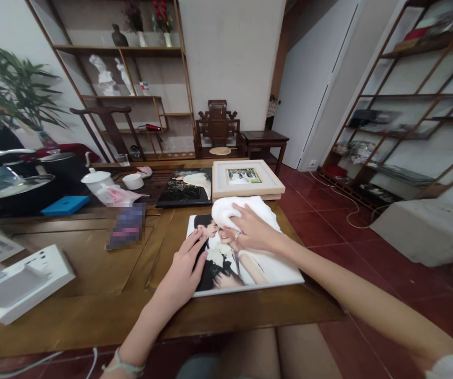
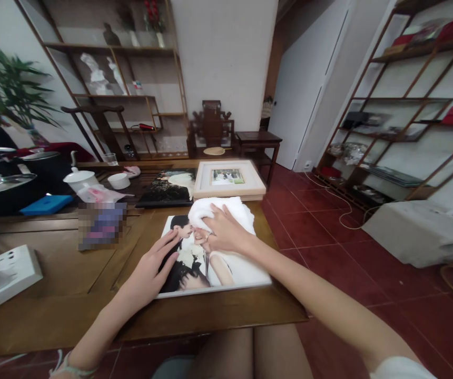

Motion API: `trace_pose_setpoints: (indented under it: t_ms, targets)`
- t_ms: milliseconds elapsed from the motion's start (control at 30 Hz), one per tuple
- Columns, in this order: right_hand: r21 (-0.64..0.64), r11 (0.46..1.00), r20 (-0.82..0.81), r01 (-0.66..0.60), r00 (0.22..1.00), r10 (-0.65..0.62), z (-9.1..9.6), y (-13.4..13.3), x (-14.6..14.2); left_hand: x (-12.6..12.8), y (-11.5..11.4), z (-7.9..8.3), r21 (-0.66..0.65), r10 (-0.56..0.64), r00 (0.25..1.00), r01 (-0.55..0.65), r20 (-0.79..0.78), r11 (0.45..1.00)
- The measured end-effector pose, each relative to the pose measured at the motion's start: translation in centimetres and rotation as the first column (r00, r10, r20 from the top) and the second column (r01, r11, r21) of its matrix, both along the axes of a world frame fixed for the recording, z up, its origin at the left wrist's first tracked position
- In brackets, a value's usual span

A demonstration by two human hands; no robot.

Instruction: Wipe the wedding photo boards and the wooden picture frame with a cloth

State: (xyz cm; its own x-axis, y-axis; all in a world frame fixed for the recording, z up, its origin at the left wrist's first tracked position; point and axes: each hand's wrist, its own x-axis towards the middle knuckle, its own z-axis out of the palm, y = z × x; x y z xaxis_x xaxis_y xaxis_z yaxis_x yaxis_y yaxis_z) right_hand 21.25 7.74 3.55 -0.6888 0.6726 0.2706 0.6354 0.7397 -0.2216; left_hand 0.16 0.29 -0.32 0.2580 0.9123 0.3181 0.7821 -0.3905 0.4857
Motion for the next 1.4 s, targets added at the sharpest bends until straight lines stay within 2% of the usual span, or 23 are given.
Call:
trace_pose_setpoints:
  t_ms: [100,200,300,400,500,667,800,933,1067,1200,1300,1400]
  targets:
    - [0.0,1.0,0.035,0.014,0.999,-0.014,0.2,-1.0,-0.1,0.0,0.0,-0.1,0.008,0.008,1.0,-0.008,-0.005,1.0]
    - [-0.018,1.0,0.084,0.005,0.996,-0.004,0.4,-5.1,-0.2,0.0,0.1,-0.4,0.044,-0.001,1.0,0.001,0.004,0.999]
    - [-0.062,0.996,0.118,-0.057,0.991,0.064,0.6,-10.2,-0.2,-0.1,0.1,-0.5,0.045,-0.008,1.0,0.008,-0.001,0.999]
    - [-0.098,0.987,0.114,-0.124,0.984,0.135,0.7,-13.2,0.2,-0.2,0.1,-0.4,0.035,-0.006,1.0,0.006,-0.015,0.999]
    - [-0.105,0.988,0.064,-0.117,0.99,0.124,0.7,-12.7,0.6,-0.2,0.2,-0.4,0.036,-0.016,1.0,0.016,-0.02,0.999]
    - [-0.044,0.999,0.0,0.023,1.0,-0.023,0.2,-6.7,0.8,-0.1,0.1,-0.3,0.042,-0.022,1.0,0.022,-0.012,0.999]
    - [0.013,0.998,-0.006,0.057,0.998,-0.057,-0.1,-1.7,0.6,0.0,0.0,-0.1,0.018,-0.011,1.0,0.011,-0.016,1.0]
    - [-0.006,1.0,0.022,0.018,1.0,-0.018,0.1,0.0,0.2,-0.1,0.0,-0.1,0.013,-0.01,1.0,0.01,-0.02,1.0]
    - [-0.049,0.994,0.086,-0.097,0.991,0.101,0.6,-2.2,0.3,-0.1,0.1,-0.3,0.031,-0.01,1.0,0.01,-0.019,0.999]
    - [-0.121,0.982,0.145,-0.148,0.976,0.165,1.4,-7.0,0.8,0.0,0.1,-0.3,0.034,-0.015,1.0,0.016,-0.015,0.999]
    - [-0.214,0.961,0.126,-0.177,0.97,0.207,2.3,-10.9,1.4,0.0,0.1,-0.2,0.017,-0.015,1.0,0.016,-0.024,1.0]
    - [-0.296,0.936,0.075,-0.188,0.973,0.219,3.1,-13.0,2.3,0.0,0.0,-0.2,0.011,-0.006,1.0,0.007,-0.025,1.0]
